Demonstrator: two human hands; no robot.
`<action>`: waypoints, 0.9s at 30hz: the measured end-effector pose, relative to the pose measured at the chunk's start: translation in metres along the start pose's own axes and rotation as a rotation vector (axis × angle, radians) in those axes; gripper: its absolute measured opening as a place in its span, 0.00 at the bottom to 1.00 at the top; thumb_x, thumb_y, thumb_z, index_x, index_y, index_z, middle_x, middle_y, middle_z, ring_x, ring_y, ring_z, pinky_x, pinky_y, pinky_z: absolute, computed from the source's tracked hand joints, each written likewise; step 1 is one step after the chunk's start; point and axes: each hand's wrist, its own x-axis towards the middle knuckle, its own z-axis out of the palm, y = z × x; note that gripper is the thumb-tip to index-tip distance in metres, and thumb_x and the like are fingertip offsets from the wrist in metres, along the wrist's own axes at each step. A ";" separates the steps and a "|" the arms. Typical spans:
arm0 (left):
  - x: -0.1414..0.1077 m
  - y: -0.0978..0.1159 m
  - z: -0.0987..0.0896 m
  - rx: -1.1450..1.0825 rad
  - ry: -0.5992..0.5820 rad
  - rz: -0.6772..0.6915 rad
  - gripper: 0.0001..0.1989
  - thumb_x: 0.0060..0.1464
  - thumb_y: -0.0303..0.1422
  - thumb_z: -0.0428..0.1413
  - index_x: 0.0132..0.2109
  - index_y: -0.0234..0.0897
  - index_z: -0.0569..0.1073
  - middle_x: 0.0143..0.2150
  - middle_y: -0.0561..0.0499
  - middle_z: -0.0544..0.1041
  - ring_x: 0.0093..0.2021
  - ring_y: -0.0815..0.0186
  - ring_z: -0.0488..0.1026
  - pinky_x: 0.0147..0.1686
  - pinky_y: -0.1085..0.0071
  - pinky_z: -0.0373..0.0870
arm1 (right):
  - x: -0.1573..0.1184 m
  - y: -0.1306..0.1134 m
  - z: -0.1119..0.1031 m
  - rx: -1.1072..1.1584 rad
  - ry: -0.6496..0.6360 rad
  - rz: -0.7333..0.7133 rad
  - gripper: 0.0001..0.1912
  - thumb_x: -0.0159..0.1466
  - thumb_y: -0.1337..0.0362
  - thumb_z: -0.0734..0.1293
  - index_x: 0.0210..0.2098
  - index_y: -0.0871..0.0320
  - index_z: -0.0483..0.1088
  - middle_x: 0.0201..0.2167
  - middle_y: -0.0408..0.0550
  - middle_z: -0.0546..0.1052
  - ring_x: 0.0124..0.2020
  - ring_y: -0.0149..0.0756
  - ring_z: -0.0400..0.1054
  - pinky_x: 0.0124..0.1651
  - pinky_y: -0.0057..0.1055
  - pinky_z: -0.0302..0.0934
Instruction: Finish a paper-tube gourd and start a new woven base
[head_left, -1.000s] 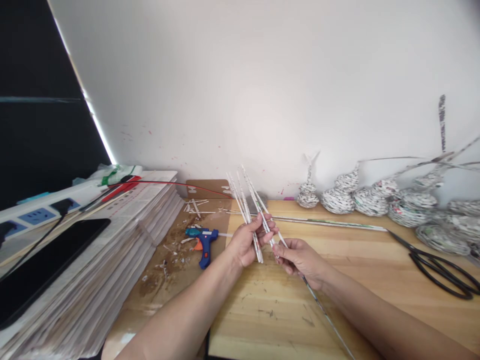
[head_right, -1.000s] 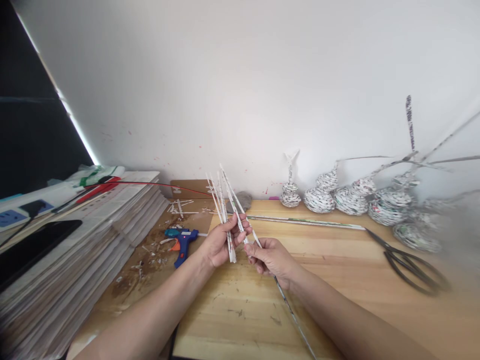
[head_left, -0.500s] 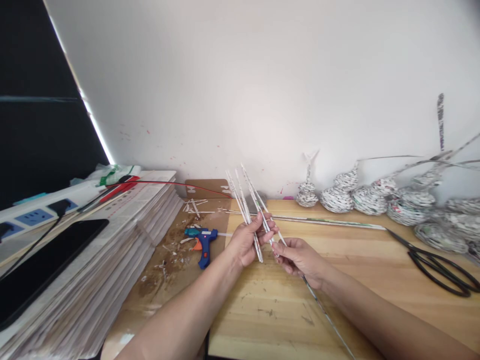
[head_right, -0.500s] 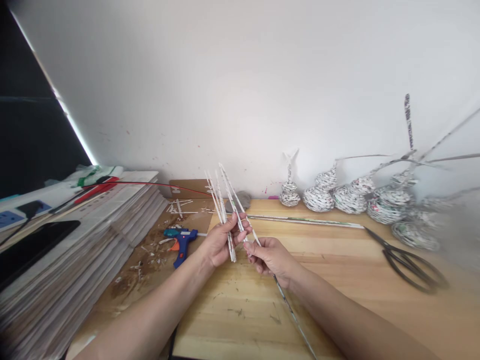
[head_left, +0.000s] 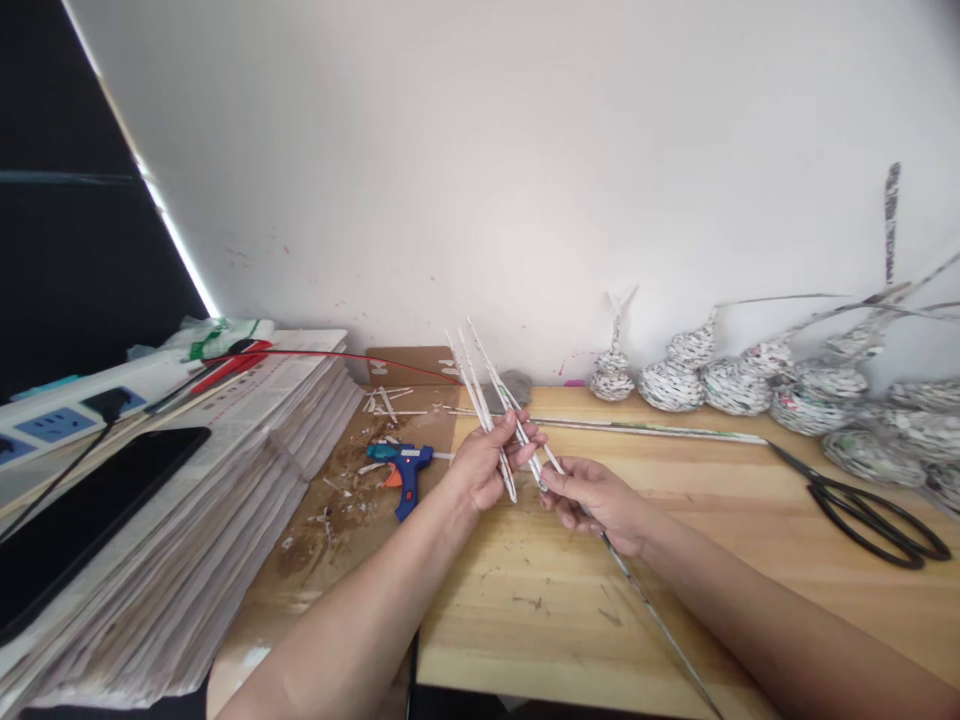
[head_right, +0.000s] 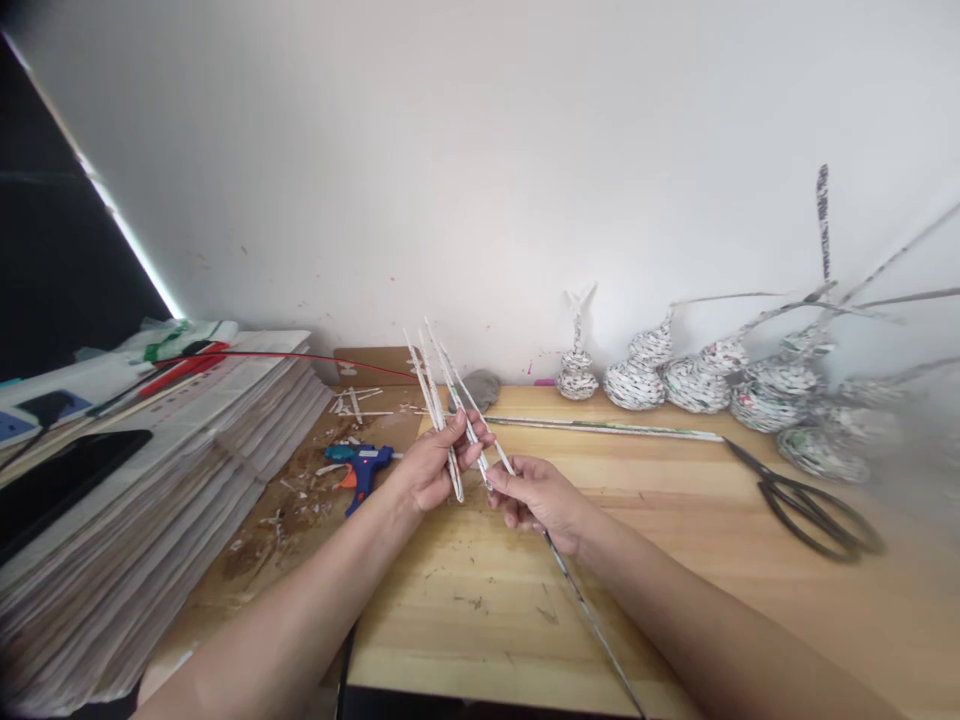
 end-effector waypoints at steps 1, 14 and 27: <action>0.000 0.001 0.000 0.002 0.005 0.002 0.07 0.61 0.29 0.55 0.40 0.28 0.75 0.32 0.45 0.79 0.32 0.65 0.81 0.26 0.80 0.77 | 0.000 0.000 0.000 -0.009 -0.005 0.007 0.25 0.54 0.45 0.73 0.28 0.60 0.66 0.26 0.42 0.74 0.16 0.21 0.60 0.15 0.22 0.36; 0.002 -0.002 -0.003 0.105 0.035 0.016 0.09 0.57 0.34 0.60 0.42 0.32 0.75 0.36 0.45 0.81 0.31 0.67 0.80 0.20 0.82 0.72 | 0.003 0.005 0.001 -0.020 0.074 0.034 0.25 0.51 0.44 0.75 0.26 0.61 0.69 0.21 0.41 0.72 0.15 0.21 0.62 0.16 0.21 0.44; -0.001 -0.001 -0.004 0.109 0.076 0.041 0.10 0.57 0.37 0.60 0.43 0.36 0.75 0.38 0.49 0.80 0.33 0.67 0.80 0.29 0.75 0.74 | 0.001 0.001 0.001 0.002 0.013 0.031 0.20 0.52 0.51 0.75 0.27 0.62 0.72 0.23 0.43 0.74 0.16 0.22 0.62 0.14 0.21 0.38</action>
